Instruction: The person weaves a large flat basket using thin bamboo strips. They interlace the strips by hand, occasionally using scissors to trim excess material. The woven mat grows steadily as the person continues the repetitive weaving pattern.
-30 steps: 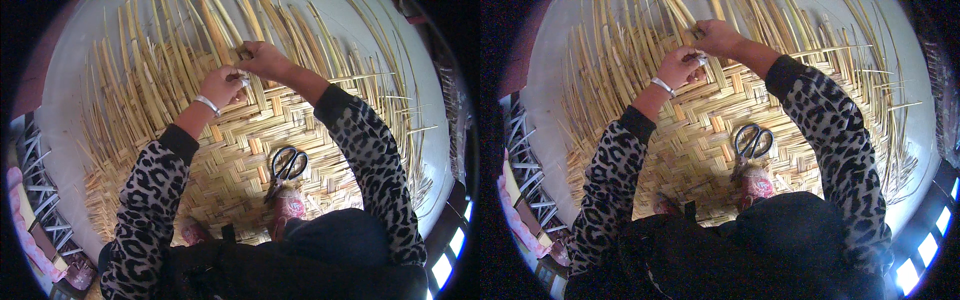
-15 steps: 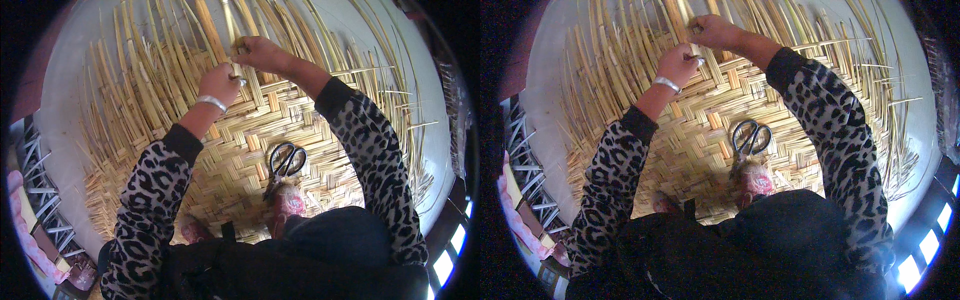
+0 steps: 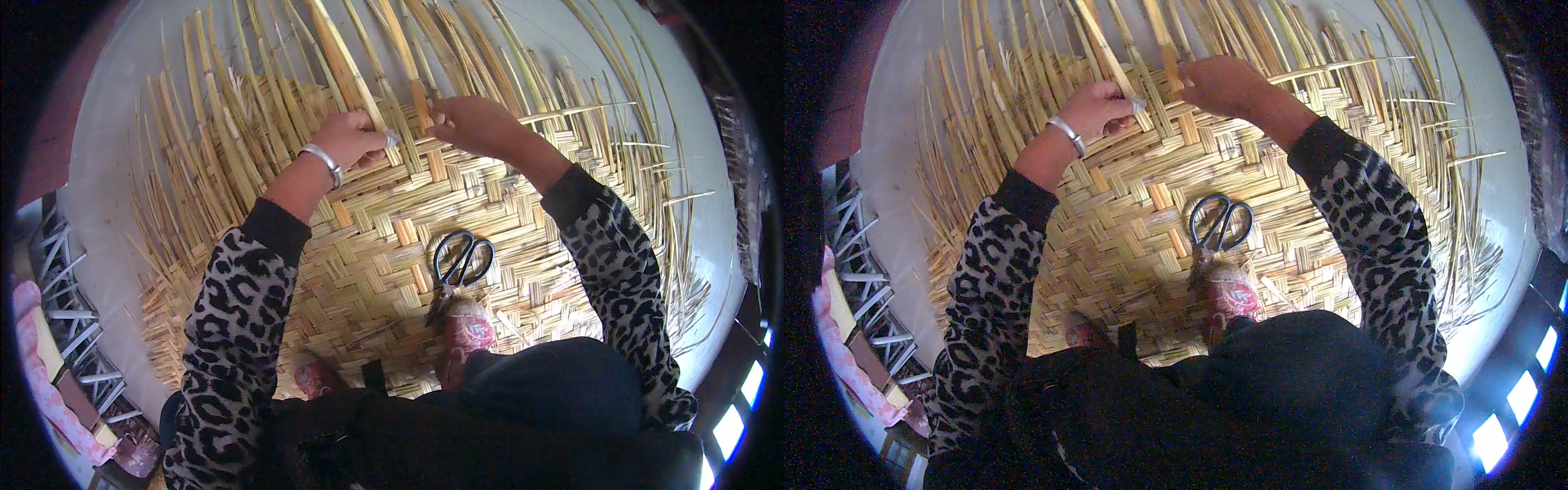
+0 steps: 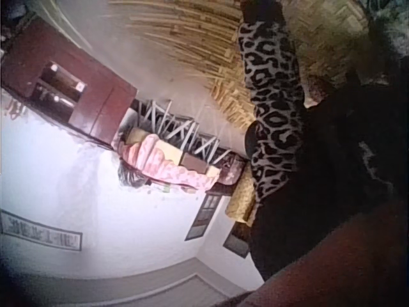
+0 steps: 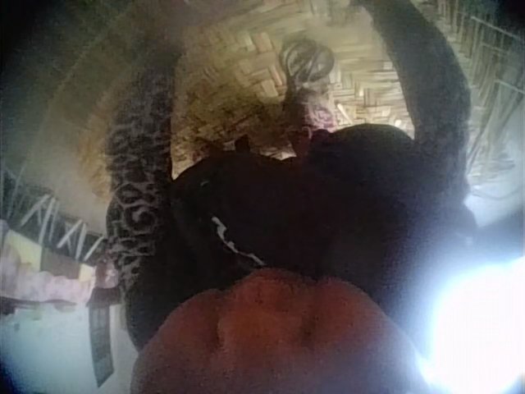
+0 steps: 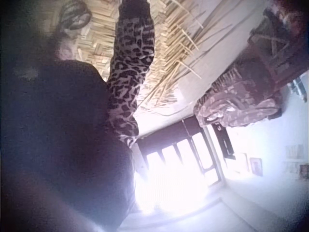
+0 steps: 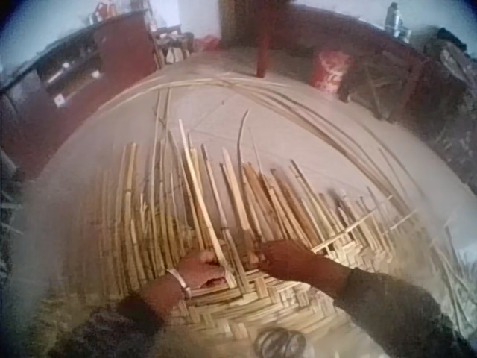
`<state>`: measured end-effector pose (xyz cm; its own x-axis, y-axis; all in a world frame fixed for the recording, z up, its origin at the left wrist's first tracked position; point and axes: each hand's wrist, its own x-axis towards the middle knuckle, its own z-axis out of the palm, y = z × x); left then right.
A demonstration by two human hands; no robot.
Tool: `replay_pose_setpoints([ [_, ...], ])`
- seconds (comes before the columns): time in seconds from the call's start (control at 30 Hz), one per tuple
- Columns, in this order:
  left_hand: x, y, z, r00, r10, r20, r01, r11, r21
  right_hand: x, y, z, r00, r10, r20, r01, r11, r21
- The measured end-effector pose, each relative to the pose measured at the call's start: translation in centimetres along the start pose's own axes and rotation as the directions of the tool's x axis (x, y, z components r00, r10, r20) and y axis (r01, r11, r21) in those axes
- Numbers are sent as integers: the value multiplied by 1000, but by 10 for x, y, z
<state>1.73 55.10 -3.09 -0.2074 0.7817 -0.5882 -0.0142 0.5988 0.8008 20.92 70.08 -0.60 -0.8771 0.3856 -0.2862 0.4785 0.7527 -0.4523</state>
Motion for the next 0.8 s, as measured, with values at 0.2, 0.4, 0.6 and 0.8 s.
replay_pose_setpoints([
  [0.2,-11,-3,5,992,121,-36,-103,938,330,-3,3,1,995,-21,102,21,1000,3],
  [0.4,-17,-1,27,927,333,-173,-69,604,794,-2,2,1,990,-24,142,33,997,-63],
  [0.6,-21,-1,25,931,318,-179,-97,688,719,-2,1,2,995,-15,103,26,994,-105],
  [0.8,-34,-3,11,958,281,-57,-145,645,750,-2,9,5,992,-123,40,126,990,-63],
])
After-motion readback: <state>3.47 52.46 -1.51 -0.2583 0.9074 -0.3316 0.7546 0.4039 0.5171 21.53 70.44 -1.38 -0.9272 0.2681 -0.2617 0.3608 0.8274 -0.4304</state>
